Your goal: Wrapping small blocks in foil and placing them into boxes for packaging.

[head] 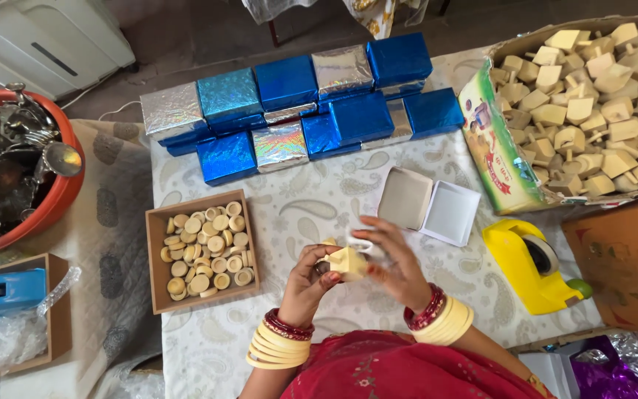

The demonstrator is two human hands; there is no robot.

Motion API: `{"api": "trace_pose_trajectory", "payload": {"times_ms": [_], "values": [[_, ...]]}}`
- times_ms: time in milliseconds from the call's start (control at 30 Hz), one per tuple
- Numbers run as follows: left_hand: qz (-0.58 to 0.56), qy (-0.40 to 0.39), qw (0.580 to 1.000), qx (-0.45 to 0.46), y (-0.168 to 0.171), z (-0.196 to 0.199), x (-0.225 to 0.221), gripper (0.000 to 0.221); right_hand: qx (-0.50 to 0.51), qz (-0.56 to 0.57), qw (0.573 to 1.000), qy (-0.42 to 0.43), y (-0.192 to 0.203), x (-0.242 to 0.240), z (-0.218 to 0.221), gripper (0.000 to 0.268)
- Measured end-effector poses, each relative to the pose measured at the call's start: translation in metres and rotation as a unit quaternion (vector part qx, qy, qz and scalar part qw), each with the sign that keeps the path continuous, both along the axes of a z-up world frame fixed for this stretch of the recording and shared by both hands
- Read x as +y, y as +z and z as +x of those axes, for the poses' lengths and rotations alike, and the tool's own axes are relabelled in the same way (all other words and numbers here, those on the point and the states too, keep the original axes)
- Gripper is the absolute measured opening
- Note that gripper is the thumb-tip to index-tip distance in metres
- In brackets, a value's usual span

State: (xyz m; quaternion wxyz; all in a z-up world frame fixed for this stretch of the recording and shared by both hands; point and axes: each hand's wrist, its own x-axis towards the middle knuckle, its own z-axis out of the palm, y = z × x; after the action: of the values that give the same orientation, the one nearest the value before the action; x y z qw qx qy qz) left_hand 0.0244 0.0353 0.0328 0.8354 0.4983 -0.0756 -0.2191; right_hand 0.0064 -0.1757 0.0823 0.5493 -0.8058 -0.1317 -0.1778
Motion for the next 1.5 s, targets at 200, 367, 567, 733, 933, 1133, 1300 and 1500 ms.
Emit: {"api": "trace_pose_trajectory", "payload": {"times_ms": [200, 367, 567, 733, 933, 1133, 1300, 1500], "values": [[-0.017, 0.004, 0.999, 0.035, 0.003, -0.003, -0.004, 0.053, 0.106, 0.128, 0.980, 0.111, 0.007, 0.008, -0.014, 0.051], [0.007, -0.017, 0.999, 0.045, -0.003, -0.007, -0.005, 0.057, -0.044, -0.100, 0.993, 0.045, -0.011, 0.008, -0.017, 0.050], [0.082, 0.027, 0.993, -0.080, 0.010, -0.012, 0.011, 0.054, -0.049, 0.128, 0.980, 0.146, -0.046, 0.010, -0.017, 0.031], [0.069, 0.023, 0.994, -0.083, 0.024, -0.015, 0.004, 0.092, 0.137, 0.251, 0.947, 0.148, 0.021, 0.010, -0.011, 0.048], [0.030, 0.051, 0.997, -0.051, 0.031, -0.026, -0.004, 0.121, 0.220, 0.208, 0.928, 0.217, 0.010, 0.006, -0.026, 0.045], [0.082, 0.039, 0.995, -0.033, 0.007, -0.030, -0.004, 0.092, 0.125, 0.183, 0.968, 0.114, -0.013, 0.007, -0.038, 0.034], [0.115, -0.001, 0.990, -0.086, 0.019, -0.032, -0.005, 0.058, 0.048, 0.186, 0.970, 0.147, -0.025, -0.003, -0.041, 0.026], [0.191, 0.023, 0.962, -0.192, 0.053, -0.032, -0.012, 0.055, 0.218, 0.526, 0.800, 0.189, 0.011, -0.002, -0.038, 0.053]]}}
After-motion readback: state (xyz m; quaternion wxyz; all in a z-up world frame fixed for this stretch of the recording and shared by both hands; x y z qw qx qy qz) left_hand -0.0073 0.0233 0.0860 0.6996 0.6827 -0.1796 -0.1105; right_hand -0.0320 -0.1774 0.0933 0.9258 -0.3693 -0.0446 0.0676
